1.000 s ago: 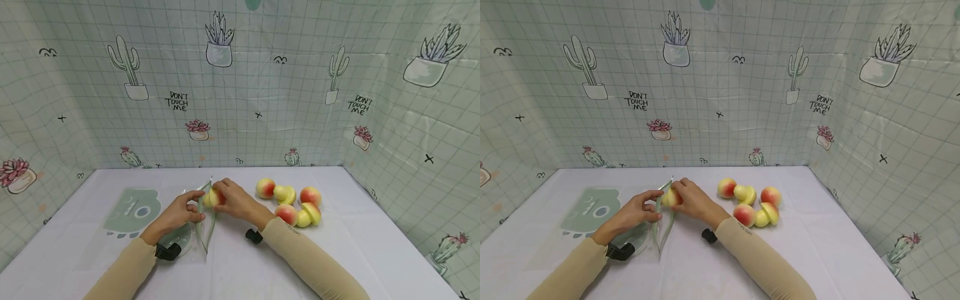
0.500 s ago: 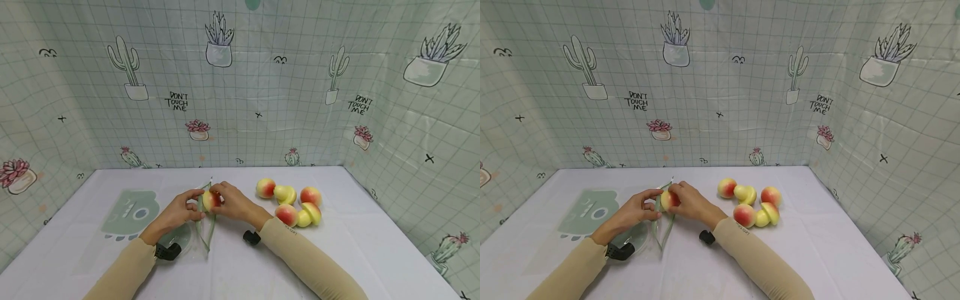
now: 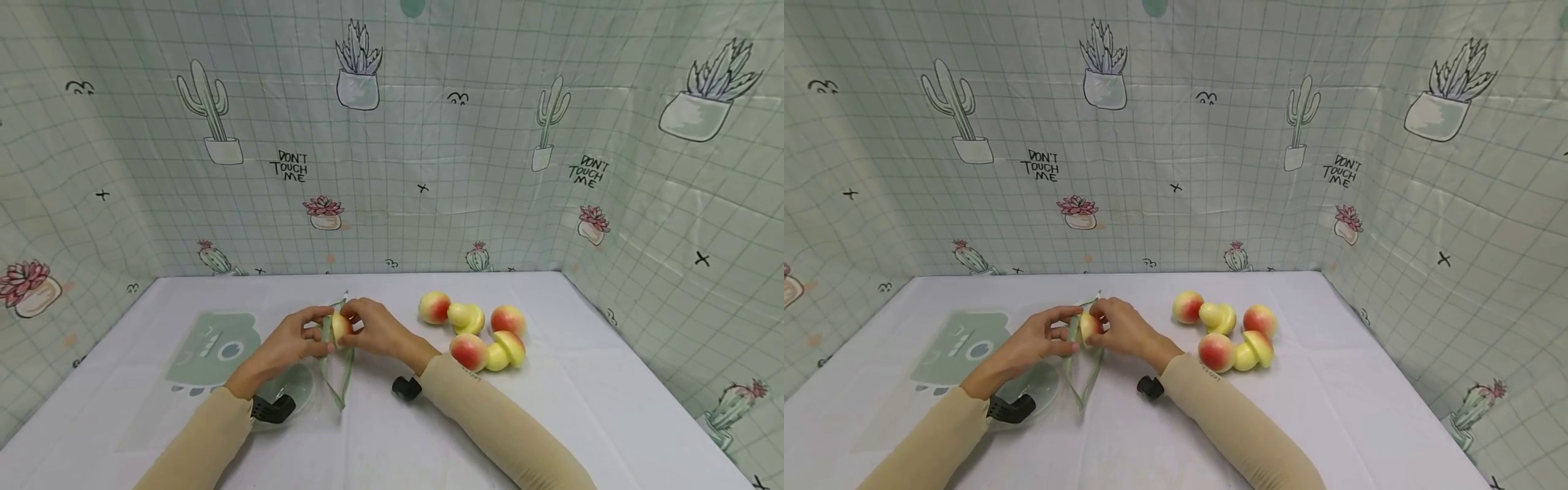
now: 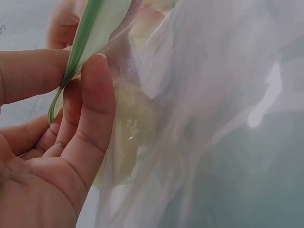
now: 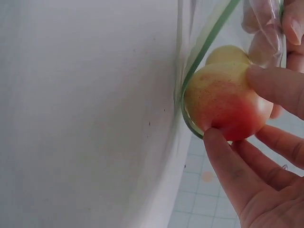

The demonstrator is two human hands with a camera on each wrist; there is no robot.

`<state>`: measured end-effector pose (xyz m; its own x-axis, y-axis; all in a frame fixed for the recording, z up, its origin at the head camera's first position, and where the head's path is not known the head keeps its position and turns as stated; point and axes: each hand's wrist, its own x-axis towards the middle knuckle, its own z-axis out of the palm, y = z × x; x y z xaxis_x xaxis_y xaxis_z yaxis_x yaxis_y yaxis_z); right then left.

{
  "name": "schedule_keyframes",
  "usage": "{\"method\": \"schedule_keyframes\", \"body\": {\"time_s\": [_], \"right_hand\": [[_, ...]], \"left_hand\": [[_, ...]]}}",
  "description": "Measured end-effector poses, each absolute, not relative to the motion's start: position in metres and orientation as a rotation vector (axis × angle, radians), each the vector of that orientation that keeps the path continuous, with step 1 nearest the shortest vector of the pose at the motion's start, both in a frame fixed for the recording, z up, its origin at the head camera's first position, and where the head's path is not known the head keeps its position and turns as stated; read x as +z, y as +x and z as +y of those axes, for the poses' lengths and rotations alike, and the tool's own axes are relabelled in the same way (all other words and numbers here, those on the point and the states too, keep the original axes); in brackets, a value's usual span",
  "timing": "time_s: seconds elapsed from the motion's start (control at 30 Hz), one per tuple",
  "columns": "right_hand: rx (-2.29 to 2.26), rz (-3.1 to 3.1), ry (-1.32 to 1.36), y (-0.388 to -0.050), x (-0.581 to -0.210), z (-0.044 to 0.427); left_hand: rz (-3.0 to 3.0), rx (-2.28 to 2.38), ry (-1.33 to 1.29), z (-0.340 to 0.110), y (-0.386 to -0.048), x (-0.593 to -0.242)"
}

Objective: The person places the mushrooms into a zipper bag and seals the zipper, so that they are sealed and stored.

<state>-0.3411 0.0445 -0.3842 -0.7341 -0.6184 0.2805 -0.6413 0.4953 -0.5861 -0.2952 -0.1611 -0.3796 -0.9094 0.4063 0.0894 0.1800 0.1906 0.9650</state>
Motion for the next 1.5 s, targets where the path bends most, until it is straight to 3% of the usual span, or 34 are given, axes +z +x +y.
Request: {"method": "schedule_keyframes", "body": {"time_s": [0.53, 1.5], "right_hand": [[0.986, -2.76, 1.008, -0.343, -0.383, 0.034], [1.108, -2.75, 1.039, -0.345, -0.384, 0.033]], "left_hand": [[2.286, 1.812, 0.57, -0.163, -0.295, -0.374], [2.322, 1.792, 0.537, -0.163, -0.296, -0.378]]}}
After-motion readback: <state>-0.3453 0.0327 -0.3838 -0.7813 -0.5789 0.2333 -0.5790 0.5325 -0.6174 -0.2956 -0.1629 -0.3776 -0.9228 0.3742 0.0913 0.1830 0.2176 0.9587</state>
